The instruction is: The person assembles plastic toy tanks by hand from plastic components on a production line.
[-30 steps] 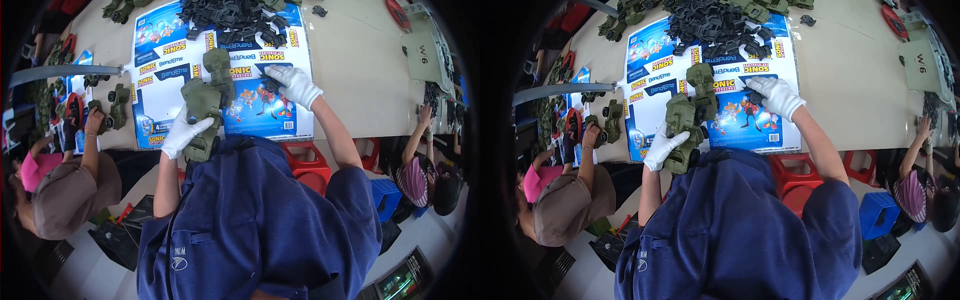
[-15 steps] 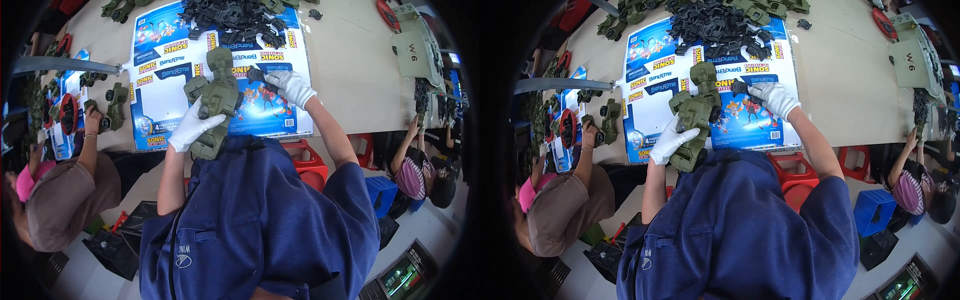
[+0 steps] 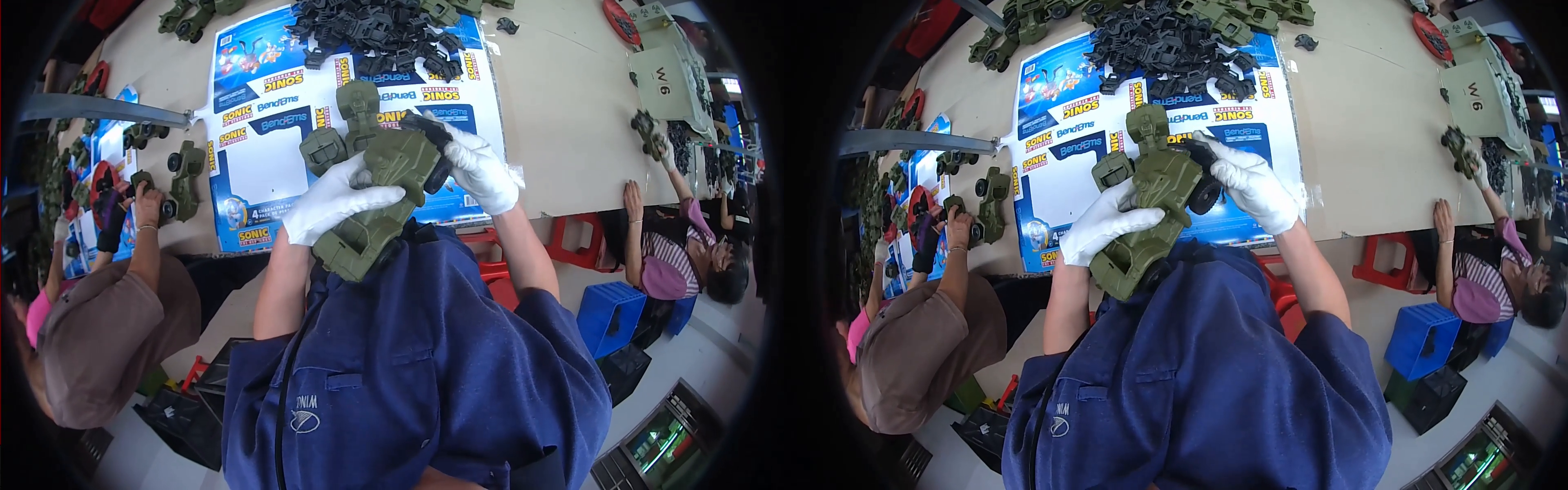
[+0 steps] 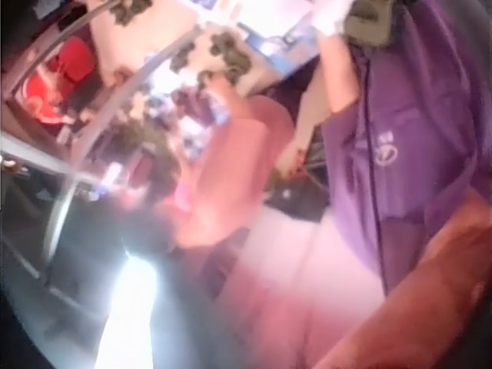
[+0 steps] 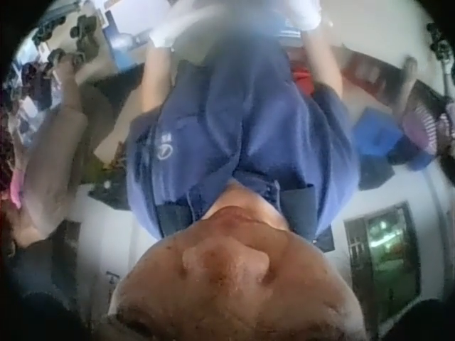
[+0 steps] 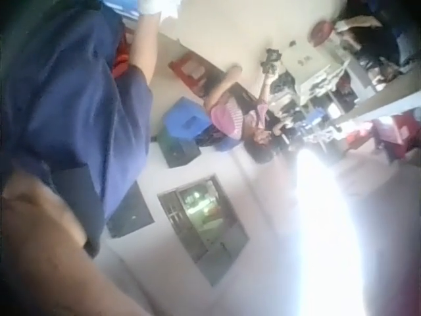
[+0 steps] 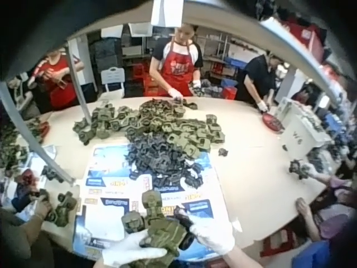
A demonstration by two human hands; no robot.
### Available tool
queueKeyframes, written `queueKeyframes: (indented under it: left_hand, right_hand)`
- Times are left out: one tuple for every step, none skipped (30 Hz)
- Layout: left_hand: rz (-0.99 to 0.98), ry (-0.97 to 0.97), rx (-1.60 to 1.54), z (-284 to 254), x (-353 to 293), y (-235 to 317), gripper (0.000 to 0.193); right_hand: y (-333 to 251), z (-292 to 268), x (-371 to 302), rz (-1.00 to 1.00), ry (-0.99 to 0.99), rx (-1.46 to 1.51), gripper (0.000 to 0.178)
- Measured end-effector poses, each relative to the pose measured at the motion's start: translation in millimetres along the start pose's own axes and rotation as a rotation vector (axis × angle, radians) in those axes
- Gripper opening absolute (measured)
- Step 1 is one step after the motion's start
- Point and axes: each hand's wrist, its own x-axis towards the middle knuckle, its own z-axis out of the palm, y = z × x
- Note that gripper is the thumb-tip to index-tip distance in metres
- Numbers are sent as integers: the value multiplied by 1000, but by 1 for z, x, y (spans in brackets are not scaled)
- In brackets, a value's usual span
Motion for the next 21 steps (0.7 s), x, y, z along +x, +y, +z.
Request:
queueKeyframes:
  left_hand:
    - [-4,-1,13,0,1,-1,69]
    - [-6,-3,12,0,1,-2,69]
    - [-1,2,15,1,0,-4,69]
    - [5,8,18,1,0,-4,69]
    - [5,5,17,2,0,-5,69]
    - [0,0,3,2,-1,-5,69]
    - [-4,-5,-11,2,-1,-5,70]
    - [-3,-6,-12,1,-1,-6,70]
    - [-2,-10,11,0,0,-7,69]
    - [0,-14,34,-1,1,-9,69]
    - [1,-13,32,-2,1,-10,69]
    - [-7,-26,19,-2,1,-11,70]
    - [-14,-38,8,-2,1,-11,70]
    - [-13,-37,8,-2,1,-11,70]
    - [7,-41,-23,0,0,-11,70]
    - [27,-47,-54,2,-2,-10,71]
    - [30,-48,-53,2,-2,-10,71]
    - [22,-40,-41,3,-2,-10,71]
    - [20,-36,-28,4,1,-11,71]
    - [30,-47,-24,5,3,-13,71]
    - [66,9,-46,4,2,-18,71]
  right_hand:
    - [3,0,-1,-31,39,-64,60]
    - [5,0,-2,-29,43,-64,60]
    - [6,0,-3,-20,44,-68,58]
    - [6,0,-4,-11,46,-73,57]
    - [7,-1,-4,-10,48,-74,57]
    - [9,-2,-4,-28,27,-55,55]
    - [9,-3,-4,-47,5,-36,54]
    - [9,-3,-3,-47,5,-38,54]
    - [8,-4,-3,-37,3,-69,54]
    - [8,-4,-3,-27,1,-101,55]
    - [6,-5,-4,-25,0,-102,55]
    - [2,-6,-6,27,4,-164,58]
    - [-1,-7,-6,78,8,-224,61]
    - [-5,-7,-7,78,6,-225,61]
    - [-9,-7,-7,49,-27,-361,56]
    - [-14,-5,-7,18,-60,-497,52]
    - [-20,-4,-7,16,-61,-500,52]
    - [-27,-1,-8,95,-47,-513,52]
    - [-36,-1,-8,170,-30,-532,53]
    - [-45,2,-5,142,-121,-589,61]
    - [-51,6,-2,113,-210,-649,68]
